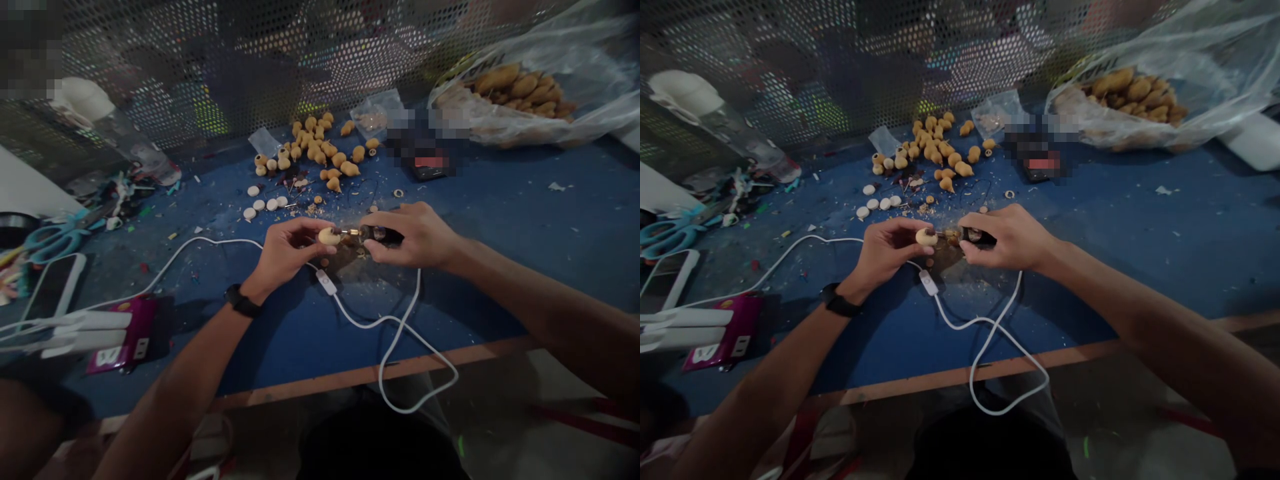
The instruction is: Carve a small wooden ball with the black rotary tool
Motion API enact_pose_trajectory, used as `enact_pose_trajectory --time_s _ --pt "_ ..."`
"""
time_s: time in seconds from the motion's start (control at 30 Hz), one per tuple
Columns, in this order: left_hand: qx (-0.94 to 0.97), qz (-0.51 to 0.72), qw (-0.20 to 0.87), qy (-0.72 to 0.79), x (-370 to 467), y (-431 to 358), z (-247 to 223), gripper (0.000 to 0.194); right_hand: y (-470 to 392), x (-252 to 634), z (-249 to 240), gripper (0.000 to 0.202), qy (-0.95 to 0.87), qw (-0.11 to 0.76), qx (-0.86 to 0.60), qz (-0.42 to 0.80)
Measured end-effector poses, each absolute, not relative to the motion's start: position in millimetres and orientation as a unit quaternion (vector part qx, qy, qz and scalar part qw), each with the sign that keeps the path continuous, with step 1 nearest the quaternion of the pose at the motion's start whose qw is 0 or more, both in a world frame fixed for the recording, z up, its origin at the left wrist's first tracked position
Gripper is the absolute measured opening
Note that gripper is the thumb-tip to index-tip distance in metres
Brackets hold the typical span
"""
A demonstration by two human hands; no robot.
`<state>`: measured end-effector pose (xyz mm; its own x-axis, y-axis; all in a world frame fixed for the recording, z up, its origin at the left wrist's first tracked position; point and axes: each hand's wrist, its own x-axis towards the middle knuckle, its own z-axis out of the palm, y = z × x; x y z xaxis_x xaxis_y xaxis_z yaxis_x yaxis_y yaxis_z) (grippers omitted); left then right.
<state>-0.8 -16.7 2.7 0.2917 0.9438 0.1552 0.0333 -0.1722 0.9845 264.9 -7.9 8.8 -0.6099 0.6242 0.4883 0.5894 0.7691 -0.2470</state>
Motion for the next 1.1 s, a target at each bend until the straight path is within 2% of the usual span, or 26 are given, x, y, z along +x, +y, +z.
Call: enact_pose_trajectory --time_s 1.1 --pt "0.632 0.443 0.506 0.385 -0.7 -17.0 0.0 0.045 -10.3 262.3 12.8 0.028 -0.888 0.281 -0.361 0.046"
